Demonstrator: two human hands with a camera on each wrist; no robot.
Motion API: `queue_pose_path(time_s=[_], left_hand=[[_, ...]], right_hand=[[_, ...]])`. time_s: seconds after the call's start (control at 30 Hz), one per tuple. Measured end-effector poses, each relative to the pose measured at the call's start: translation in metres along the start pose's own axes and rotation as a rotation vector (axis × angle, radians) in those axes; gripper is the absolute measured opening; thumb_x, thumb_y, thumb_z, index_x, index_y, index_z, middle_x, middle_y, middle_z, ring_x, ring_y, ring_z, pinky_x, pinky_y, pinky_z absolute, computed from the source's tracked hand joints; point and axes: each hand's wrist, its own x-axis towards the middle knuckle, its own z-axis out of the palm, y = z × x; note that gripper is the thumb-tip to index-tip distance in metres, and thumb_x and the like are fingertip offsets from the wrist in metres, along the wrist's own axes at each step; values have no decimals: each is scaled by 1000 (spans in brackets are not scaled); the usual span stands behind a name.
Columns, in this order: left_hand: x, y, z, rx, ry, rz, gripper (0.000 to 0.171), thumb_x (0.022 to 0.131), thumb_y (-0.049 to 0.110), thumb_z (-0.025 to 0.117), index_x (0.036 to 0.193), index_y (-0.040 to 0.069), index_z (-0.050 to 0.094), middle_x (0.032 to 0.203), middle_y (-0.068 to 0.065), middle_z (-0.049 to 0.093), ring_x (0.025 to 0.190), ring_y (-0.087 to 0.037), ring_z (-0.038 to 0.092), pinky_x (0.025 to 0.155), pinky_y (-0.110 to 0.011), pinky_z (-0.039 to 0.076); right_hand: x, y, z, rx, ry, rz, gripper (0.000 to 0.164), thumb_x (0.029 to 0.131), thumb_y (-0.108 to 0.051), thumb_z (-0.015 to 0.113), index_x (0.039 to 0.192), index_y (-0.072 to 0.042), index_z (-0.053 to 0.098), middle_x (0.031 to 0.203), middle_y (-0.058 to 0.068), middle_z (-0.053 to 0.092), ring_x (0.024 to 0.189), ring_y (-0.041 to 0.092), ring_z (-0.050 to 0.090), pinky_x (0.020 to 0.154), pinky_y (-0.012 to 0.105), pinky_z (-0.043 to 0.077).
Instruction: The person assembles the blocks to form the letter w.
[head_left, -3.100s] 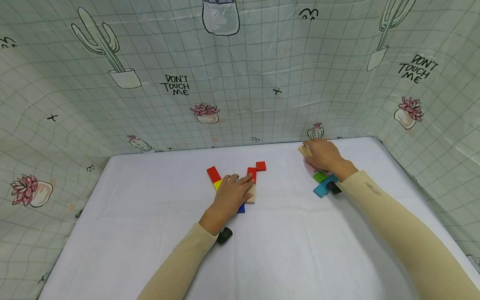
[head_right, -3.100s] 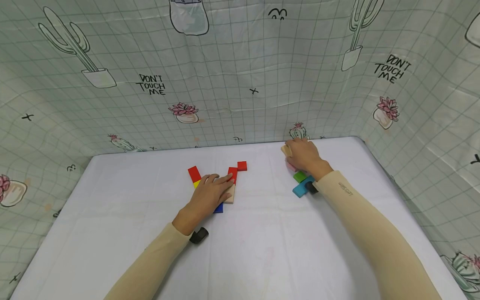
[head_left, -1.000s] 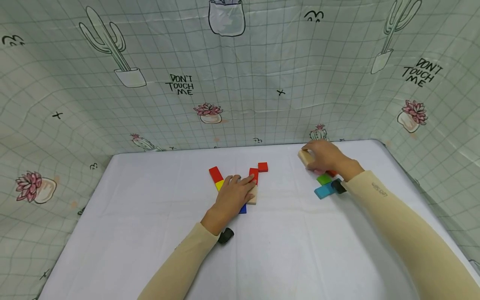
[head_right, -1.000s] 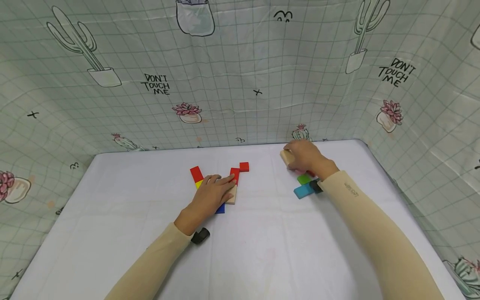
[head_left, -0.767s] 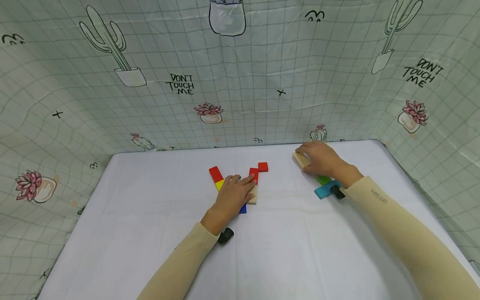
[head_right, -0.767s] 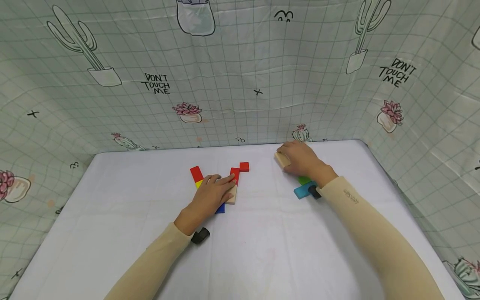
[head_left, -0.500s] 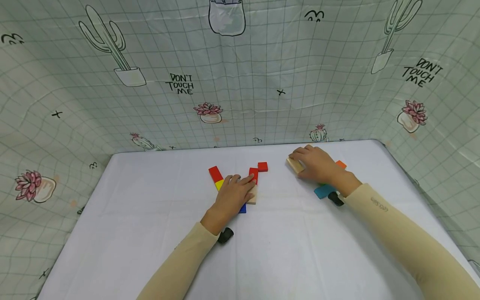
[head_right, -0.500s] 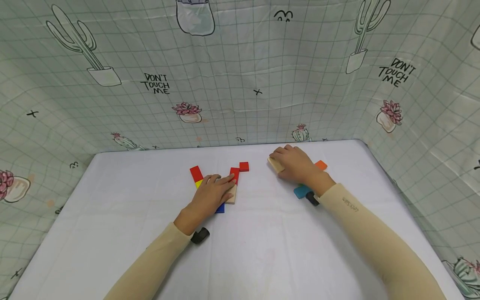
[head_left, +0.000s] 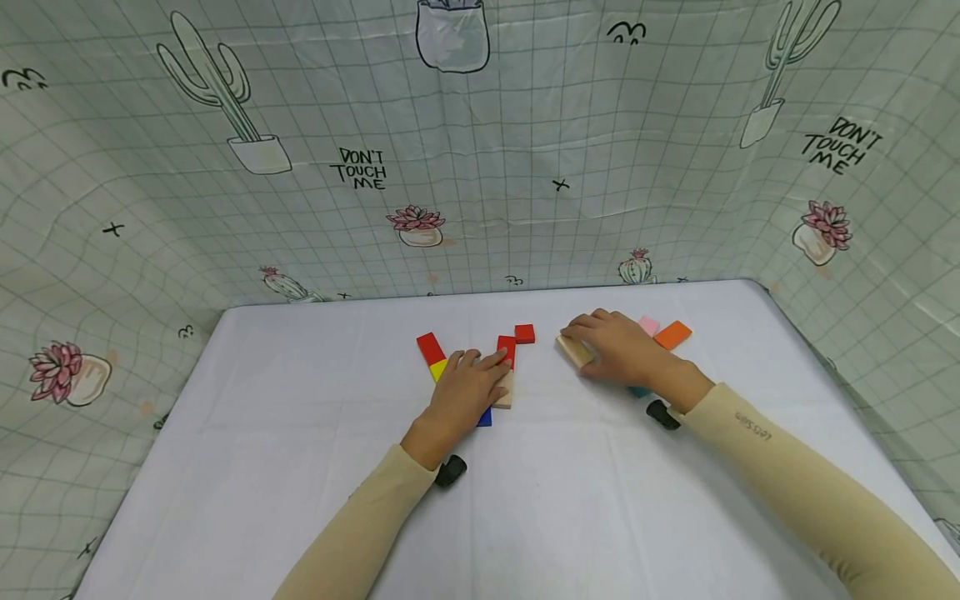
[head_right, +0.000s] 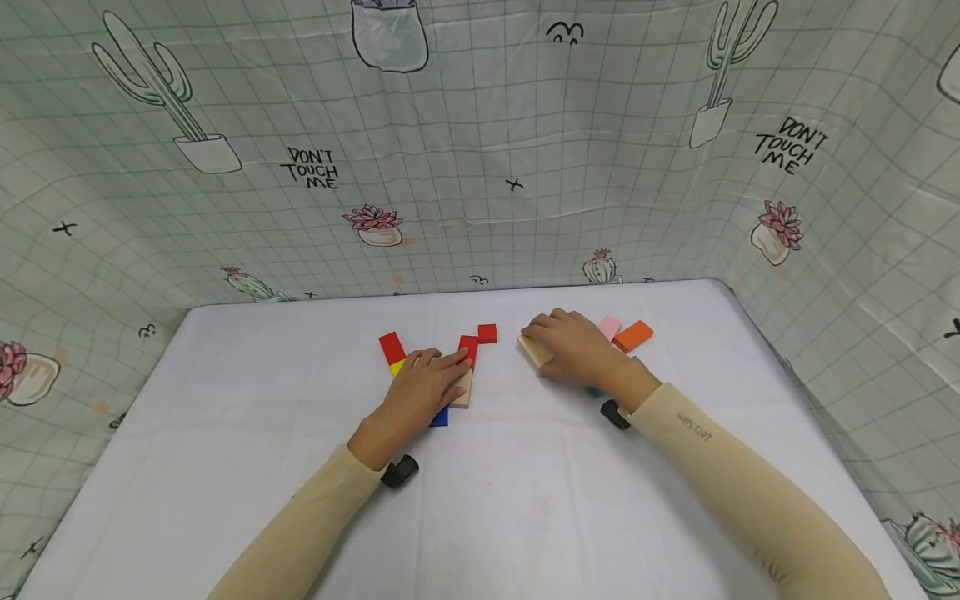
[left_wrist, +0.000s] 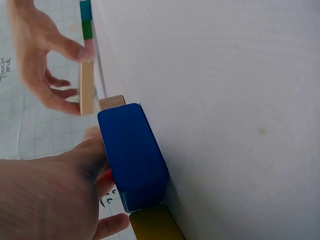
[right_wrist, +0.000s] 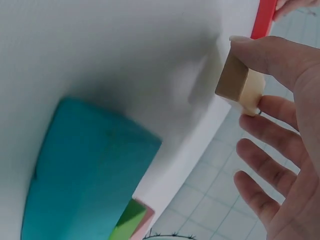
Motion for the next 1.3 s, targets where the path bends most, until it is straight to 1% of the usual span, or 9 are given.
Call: queue_pose_path(time_s=[0.4, 0.5, 0.63, 0.77, 1.3], left_hand=[[2, 0, 2, 11, -8, -11, 50, 105, 36, 65, 152, 19, 60, 162, 1, 51, 142, -30, 51, 123, -48, 36], [2, 0, 1, 12, -7, -11, 50, 105, 36, 65, 152, 19, 60, 162, 1, 52, 142, -30, 51, 123, -47, 36], [1, 0, 0, 14, 1, -9, 50, 105, 36, 66, 151, 19, 61, 161, 1, 52, 141, -30, 51, 122, -47, 37], [2, 1, 1, 4, 3, -12, 49, 105, 36, 66, 151, 19, 62, 161, 0, 52, 142, -30, 51, 122, -47, 37], [2, 1, 2, -4, -4, -19, 50, 104, 36, 66, 151, 19, 61, 161, 0, 52, 142, -30, 51, 122, -47, 37]], right_hand=[[4, -13, 5, 27, 5, -49, 58, 85, -21, 89, 136, -3, 68, 133, 12, 69, 120, 34, 62, 99, 51, 53], [7, -15, 6, 33, -4, -45, 59, 85, -22, 89, 136, -3, 68, 134, 13, 69, 121, 34, 62, 101, 51, 53], [11, -18, 8, 32, -37, -20, 60, 87, -25, 89, 138, -3, 67, 135, 13, 69, 121, 34, 62, 103, 52, 53], [14, -19, 10, 35, -60, 0, 60, 87, -26, 88, 140, -4, 67, 137, 12, 68, 120, 33, 62, 103, 51, 54], [20, -17, 13, 62, -44, -15, 59, 86, -24, 89, 137, -2, 68, 134, 13, 70, 114, 33, 65, 96, 49, 57]])
